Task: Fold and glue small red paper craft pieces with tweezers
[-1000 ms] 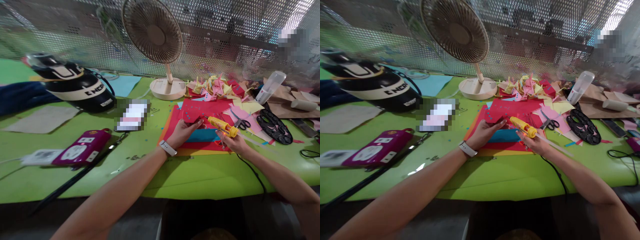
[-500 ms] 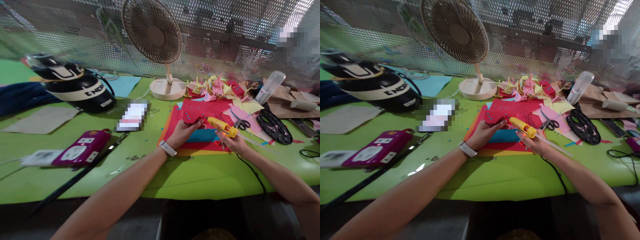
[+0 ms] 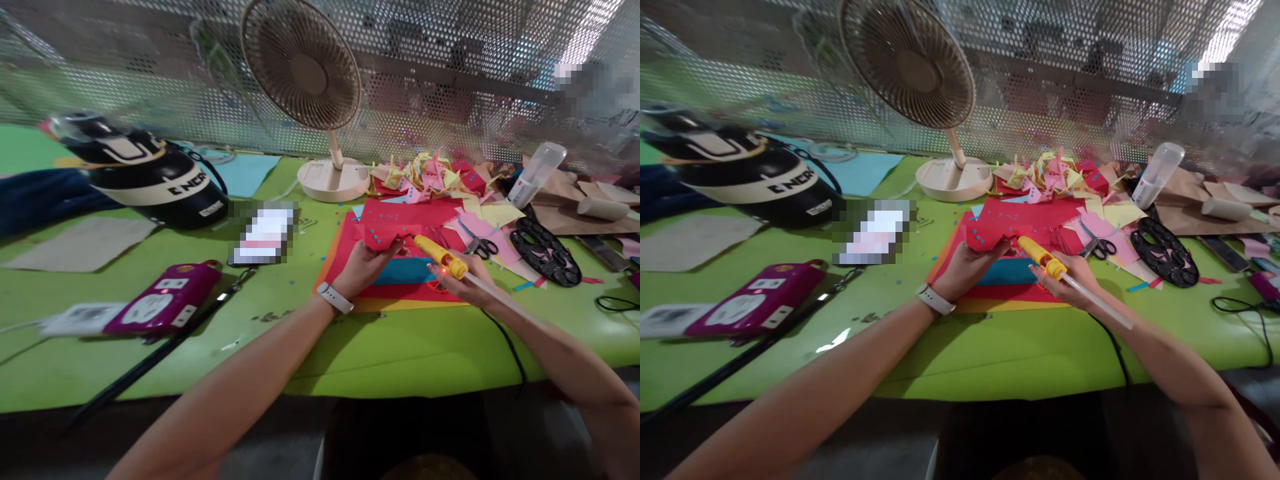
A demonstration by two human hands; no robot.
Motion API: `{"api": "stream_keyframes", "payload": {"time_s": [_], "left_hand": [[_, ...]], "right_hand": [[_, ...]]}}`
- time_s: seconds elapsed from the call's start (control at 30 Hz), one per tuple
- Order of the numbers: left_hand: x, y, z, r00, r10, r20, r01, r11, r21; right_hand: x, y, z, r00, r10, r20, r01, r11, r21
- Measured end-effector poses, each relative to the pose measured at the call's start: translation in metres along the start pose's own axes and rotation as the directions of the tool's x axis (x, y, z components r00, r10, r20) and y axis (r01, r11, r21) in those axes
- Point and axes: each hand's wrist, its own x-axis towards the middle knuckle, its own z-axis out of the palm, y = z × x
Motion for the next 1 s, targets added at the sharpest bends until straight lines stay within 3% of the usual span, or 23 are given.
{"api": "stream_keyframes", "payload": {"time_s": [0.07,0.13,0.3,0.5,0.6,0.67,0.83,0.93,1.0], "left_hand": [[-0.001,0.002,0.000,1.000,0.001,0.022,-0.001,1.000,0.005],[-0.001,0.003,0.000,0.999,-0.008,0.038,0.008,1.000,0.001],[0.001,0.001,-0.001,0.999,-0.048,-0.026,0.046,0.996,-0.075],[0.003,0.003,-0.002,0.988,-0.124,-0.087,0.111,0.983,-0.143],[0.005,0.002,-0.003,0.983,-0.149,-0.109,0.127,0.975,-0.183],[0.005,0.000,-0.003,0.983,-0.148,-0.107,0.125,0.972,-0.198],[0.007,-0.005,-0.004,0.981,-0.166,-0.102,0.140,0.965,-0.223],[0.008,-0.006,-0.004,0.977,-0.171,-0.131,0.131,0.955,-0.268],[0.009,-0.006,-0.004,0.973,-0.183,-0.140,0.133,0.943,-0.305]], "right_hand": [[0.002,-0.001,-0.008,0.990,-0.139,-0.027,0.130,0.967,-0.218],[0.005,-0.001,-0.019,0.962,-0.268,-0.059,0.215,0.870,-0.444],[0.008,0.010,-0.055,0.948,-0.305,-0.095,0.160,0.710,-0.686],[-0.013,0.046,-0.109,0.986,-0.047,-0.162,-0.102,0.595,-0.798],[-0.035,0.070,-0.140,0.946,0.194,-0.259,-0.322,0.494,-0.808],[-0.049,0.085,-0.157,0.916,0.264,-0.301,-0.394,0.460,-0.795],[-0.069,0.103,-0.183,0.888,0.375,-0.265,-0.424,0.448,-0.787],[-0.070,0.093,-0.193,0.880,0.424,-0.213,-0.397,0.412,-0.820],[-0.065,0.078,-0.193,0.907,0.386,-0.169,-0.328,0.393,-0.859]]}}
